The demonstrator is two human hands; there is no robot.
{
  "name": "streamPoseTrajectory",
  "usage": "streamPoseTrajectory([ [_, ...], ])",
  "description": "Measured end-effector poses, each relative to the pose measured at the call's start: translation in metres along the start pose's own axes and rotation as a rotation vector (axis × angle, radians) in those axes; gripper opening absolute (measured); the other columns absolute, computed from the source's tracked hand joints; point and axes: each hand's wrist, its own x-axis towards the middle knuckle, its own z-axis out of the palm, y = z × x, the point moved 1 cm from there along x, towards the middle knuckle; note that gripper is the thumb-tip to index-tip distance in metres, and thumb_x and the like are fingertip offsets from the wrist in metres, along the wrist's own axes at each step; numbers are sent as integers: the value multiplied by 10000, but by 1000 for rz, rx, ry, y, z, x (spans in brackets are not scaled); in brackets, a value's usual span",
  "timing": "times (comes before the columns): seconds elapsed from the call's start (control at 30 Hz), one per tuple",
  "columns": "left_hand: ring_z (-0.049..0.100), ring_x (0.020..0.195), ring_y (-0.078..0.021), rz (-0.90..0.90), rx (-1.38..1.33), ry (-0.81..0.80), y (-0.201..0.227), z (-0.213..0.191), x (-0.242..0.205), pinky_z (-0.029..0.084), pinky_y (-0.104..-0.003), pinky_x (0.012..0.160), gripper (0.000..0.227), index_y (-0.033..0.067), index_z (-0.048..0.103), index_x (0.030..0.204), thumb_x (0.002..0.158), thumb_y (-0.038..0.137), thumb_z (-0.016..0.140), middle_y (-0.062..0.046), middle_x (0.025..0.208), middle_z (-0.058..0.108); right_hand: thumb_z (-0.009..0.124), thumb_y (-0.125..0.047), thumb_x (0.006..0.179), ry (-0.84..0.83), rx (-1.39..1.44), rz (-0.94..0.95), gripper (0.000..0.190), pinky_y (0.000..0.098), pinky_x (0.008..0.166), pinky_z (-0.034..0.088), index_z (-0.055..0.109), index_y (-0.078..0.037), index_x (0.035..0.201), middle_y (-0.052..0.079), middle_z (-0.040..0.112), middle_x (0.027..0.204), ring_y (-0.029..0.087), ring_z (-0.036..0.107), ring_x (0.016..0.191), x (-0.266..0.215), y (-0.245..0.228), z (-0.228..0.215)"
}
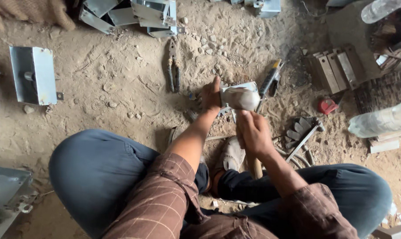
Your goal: The person sits on the ground and assembles metal boxes by placing a gear inside, inserting a metal rod, and hammering it into place. They repeat this process for multiple units, occasionally inspecting the finished assembly before moving to the next one.
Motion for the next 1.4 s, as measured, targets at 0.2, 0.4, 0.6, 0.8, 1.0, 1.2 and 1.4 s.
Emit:
streamPoseTrajectory([
  [0.2,416,510,-133,22,-117,15,7,-2,-7,346,-412,509,648,65,489,565,1060,484,498,-43,510,470,372,-332,1112,26,60,2,435,287,308,372,515,-39,824,30,494,542,122,445,358,7,-1,6],
  [0.4,447,492,-156,-42,-79,1,16,-2,-9,348,-414,509,629,31,549,606,1042,479,484,-63,512,523,357,-370,1123,4,82,-123,467,280,315,395,512,-54,816,27,500,573,119,461,381,9,1,7],
  [0.6,541,428,-183,-155,-246,-58,19,2,-10,390,-432,461,641,-16,591,597,1011,462,487,-76,487,589,374,-403,1091,68,144,45,447,294,326,409,513,-73,825,44,536,600,132,492,401,20,-6,0],
  [0.8,456,467,-135,-20,-71,0,19,3,-11,353,-364,467,656,37,560,584,1070,475,508,-65,490,523,359,-417,1108,41,121,93,507,308,322,394,483,-72,757,57,509,563,146,469,376,25,-11,2],
  [1.0,548,461,-136,-192,-283,-73,28,0,-18,413,-361,452,635,45,605,619,1050,498,494,-53,531,589,386,-415,1101,52,39,7,491,308,329,394,526,-68,782,35,526,579,131,466,396,31,-9,8],
  [1.2,573,454,-117,-114,-98,-63,35,1,-12,457,-358,472,690,76,629,604,1050,551,402,-30,522,628,378,-422,1096,33,50,40,467,299,340,427,568,-70,857,22,549,605,112,485,399,34,-22,6],
  [1.4,603,432,-123,15,4,-38,24,2,-9,478,-357,490,669,103,605,579,1052,502,350,-24,484,605,396,-410,1116,19,75,83,479,293,344,419,549,-35,861,19,520,605,112,463,404,34,-24,11],
])
